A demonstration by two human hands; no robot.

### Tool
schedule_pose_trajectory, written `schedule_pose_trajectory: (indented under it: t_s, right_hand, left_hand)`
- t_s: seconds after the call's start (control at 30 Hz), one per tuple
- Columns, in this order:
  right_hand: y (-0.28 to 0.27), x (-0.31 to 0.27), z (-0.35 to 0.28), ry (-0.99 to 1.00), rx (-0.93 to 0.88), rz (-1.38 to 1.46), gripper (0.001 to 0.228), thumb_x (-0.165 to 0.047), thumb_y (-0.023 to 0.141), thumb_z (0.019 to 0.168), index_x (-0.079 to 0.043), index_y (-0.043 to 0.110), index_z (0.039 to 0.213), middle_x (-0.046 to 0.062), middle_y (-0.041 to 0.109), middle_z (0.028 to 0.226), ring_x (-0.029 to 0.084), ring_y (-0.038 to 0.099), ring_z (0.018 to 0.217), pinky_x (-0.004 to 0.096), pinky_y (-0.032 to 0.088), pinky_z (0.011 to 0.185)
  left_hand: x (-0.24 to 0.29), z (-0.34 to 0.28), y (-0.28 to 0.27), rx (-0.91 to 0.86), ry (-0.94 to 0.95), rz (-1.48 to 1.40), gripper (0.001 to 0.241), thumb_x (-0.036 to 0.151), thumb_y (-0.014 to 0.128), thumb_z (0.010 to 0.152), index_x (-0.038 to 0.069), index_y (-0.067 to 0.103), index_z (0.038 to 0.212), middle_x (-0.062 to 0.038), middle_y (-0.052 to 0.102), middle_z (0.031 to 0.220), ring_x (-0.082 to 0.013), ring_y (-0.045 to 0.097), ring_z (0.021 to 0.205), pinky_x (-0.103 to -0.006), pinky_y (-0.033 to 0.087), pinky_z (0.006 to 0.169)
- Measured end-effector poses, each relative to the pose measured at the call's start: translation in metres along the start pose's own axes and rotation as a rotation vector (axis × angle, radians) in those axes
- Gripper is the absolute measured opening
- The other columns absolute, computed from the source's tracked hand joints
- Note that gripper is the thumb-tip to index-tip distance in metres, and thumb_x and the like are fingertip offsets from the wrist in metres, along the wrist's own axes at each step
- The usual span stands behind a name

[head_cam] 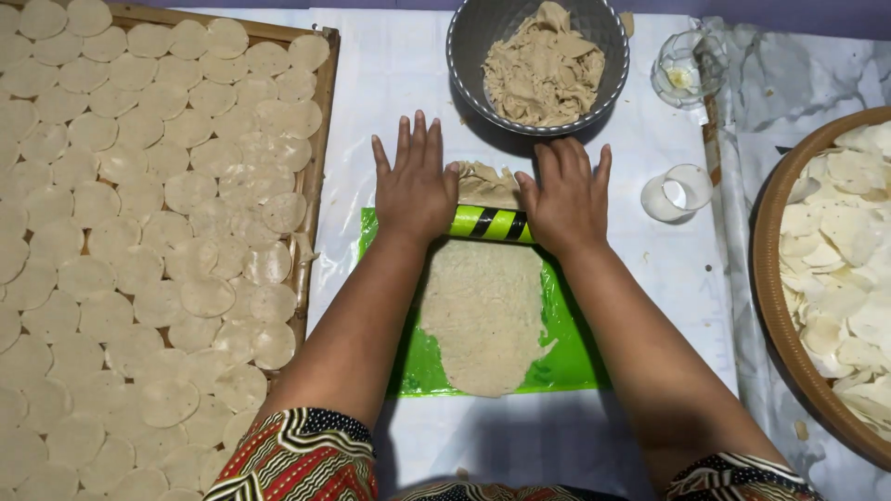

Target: Rolling out dough with a rolling pin and arranging small dough circles on a drying rack for snack preparation.

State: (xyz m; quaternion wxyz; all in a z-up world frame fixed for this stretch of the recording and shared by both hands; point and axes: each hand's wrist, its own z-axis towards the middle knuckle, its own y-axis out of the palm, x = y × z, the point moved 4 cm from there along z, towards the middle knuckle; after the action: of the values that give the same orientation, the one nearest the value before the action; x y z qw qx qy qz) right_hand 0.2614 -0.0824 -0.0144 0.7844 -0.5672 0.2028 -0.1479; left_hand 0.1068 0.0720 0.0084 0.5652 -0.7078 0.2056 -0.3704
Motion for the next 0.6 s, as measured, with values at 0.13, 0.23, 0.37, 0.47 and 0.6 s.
schedule_pose_trajectory:
  t_s: [0.13,0.23,0.37,0.47,0.6]
  right_hand:
    - [-0.031,-0.034,-0.052,0.063,-0.157,0.044,0.071,-0.057,0.03,0.109,-0.008,0.038,0.159,0.025,0.026,0.168,0.039,0.017,0.158,0.07,0.003,0.121]
    - [-0.039,-0.047,-0.109,0.06,-0.259,0.032,0.079,-0.062,0.029,0.106,-0.007,0.032,0.161,0.026,0.02,0.17,0.04,0.016,0.158,0.065,0.004,0.123]
    - [-0.06,-0.053,-0.163,0.047,-0.398,0.138,0.075,-0.058,0.03,0.106,-0.007,0.029,0.16,0.021,0.029,0.165,0.036,0.023,0.155,0.057,0.009,0.125]
    - [-0.073,-0.039,-0.146,0.129,-0.327,0.205,0.065,-0.053,0.026,0.109,-0.012,0.039,0.158,0.016,0.043,0.159,0.033,0.033,0.151,0.058,0.01,0.125]
    - [-0.054,-0.018,-0.078,0.259,-0.177,0.148,0.068,-0.056,0.024,0.112,-0.011,0.035,0.161,0.025,0.024,0.168,0.04,0.014,0.157,0.072,-0.003,0.118]
  left_hand:
    - [0.006,-0.074,-0.006,0.064,0.022,-0.043,0.066,0.046,0.017,0.108,0.011,0.025,0.163,-0.015,0.018,0.171,-0.0309,0.008,0.16,-0.0571,-0.008,0.125]
    - [0.004,-0.137,0.007,-0.004,0.035,-0.043,0.065,0.048,0.018,0.109,0.014,0.024,0.163,-0.017,0.018,0.17,-0.0348,0.01,0.158,-0.0576,0.001,0.125]
    - [0.0,-0.196,0.008,-0.111,0.096,-0.11,0.066,0.049,0.026,0.108,0.011,0.025,0.162,-0.02,0.025,0.166,-0.0362,0.018,0.155,-0.0585,0.002,0.123]
    - [-0.005,-0.185,-0.003,0.029,0.108,-0.162,0.064,0.05,0.032,0.108,0.008,0.038,0.156,-0.022,0.04,0.158,-0.0374,0.032,0.15,-0.0598,0.008,0.123]
    - [0.0,-0.12,-0.031,0.42,0.154,-0.144,0.062,0.046,0.042,0.109,0.003,0.042,0.154,-0.027,0.034,0.162,-0.0448,0.026,0.153,-0.0661,0.01,0.122]
